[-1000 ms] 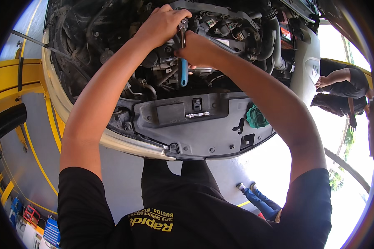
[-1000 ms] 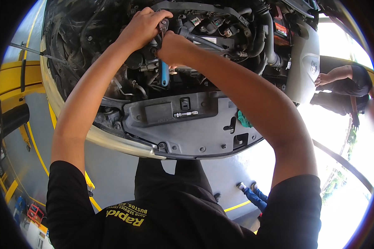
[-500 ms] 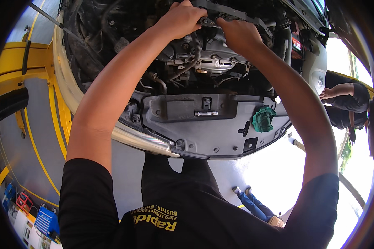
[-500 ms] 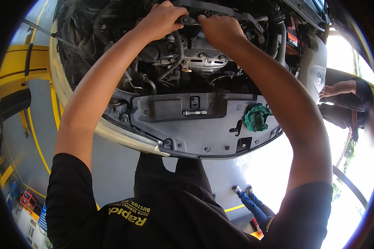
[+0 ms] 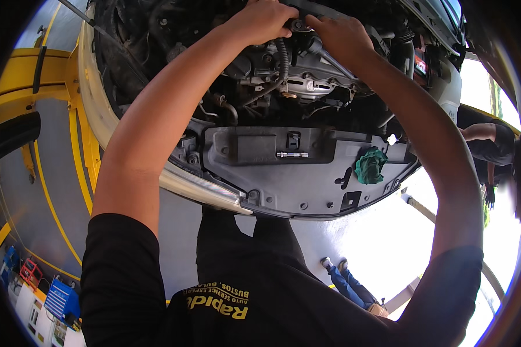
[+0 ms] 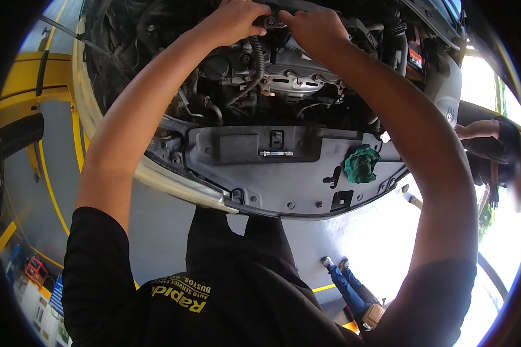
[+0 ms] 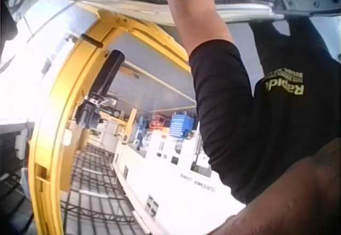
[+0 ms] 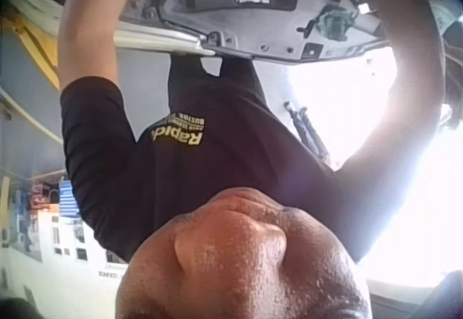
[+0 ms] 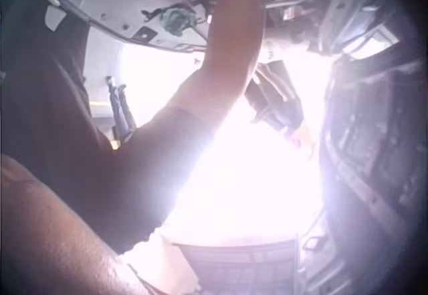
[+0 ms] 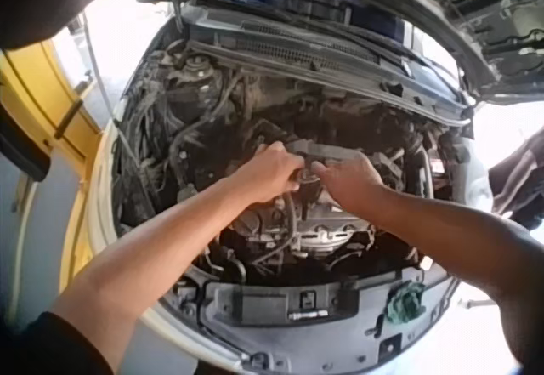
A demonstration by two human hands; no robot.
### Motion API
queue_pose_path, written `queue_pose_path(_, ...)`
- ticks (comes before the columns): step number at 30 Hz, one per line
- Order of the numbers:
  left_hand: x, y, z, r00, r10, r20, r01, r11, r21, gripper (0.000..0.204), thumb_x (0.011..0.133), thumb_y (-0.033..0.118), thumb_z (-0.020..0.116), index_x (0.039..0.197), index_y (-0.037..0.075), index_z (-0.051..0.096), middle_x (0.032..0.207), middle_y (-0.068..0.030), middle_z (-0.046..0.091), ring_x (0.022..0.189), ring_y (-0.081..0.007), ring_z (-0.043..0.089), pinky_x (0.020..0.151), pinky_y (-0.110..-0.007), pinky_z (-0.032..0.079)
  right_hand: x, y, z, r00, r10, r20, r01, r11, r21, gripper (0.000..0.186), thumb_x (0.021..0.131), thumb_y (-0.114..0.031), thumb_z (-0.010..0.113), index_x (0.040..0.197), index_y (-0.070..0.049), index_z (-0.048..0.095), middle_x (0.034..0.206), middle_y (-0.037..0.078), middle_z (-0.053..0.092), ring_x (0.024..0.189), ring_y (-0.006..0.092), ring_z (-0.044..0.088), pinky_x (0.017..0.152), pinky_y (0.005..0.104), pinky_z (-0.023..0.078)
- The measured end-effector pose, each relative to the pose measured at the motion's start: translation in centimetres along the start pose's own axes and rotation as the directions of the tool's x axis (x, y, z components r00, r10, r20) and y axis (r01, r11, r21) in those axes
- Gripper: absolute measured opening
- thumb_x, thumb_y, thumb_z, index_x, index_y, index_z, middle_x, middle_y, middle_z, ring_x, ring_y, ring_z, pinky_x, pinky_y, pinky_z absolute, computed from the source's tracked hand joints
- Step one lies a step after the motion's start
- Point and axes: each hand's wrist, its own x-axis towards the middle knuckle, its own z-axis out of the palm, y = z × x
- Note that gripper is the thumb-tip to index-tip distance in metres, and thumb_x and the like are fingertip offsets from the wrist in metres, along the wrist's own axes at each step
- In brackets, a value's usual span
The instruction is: The person disconnects electrical connectors and unscrews bolts to remove ignition coils from a car engine using a socket wrench and their hands.
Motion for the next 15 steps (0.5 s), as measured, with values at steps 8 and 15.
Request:
queue_pose_path(8,-0.4,-0.5,1.1,0.997,-0.021,-0.069,0.025,0.998,0.057,0.017,0.093,0.019,0.075,0.104,0.006,0.071,0.106,-0.0114,0.072,0.115,-0.0357,0.058,0.098,-0.055,0.043,1.1,-3.0,-2.3,0.964,0.052,0.259,-0.109,0.971,0.210,0.040,0.094,-0.015,0.067,0.129,-0.007,0.049,0.097,0.015,0.073,0.093,0.0313,0.074,0.076,0.0482,0.059)
queue_pose_path(15,-0.7,-0.8,1.8,0.990,0.045,-0.131,-0.038,0.998,0.057,0.021,0.092,0.020,0.075,0.108,0.007,0.071,0.115,-0.0101,0.070,0.119,-0.0358,0.055,0.100,-0.058,0.042,1.1,-3.3,-1.3,0.961,0.148,0.234,-0.208,0.943,0.260,0.033,0.095,-0.012,0.063,0.123,-0.002,0.050,0.085,0.017,0.072,0.084,0.0352,0.075,0.072,0.0487,0.059)
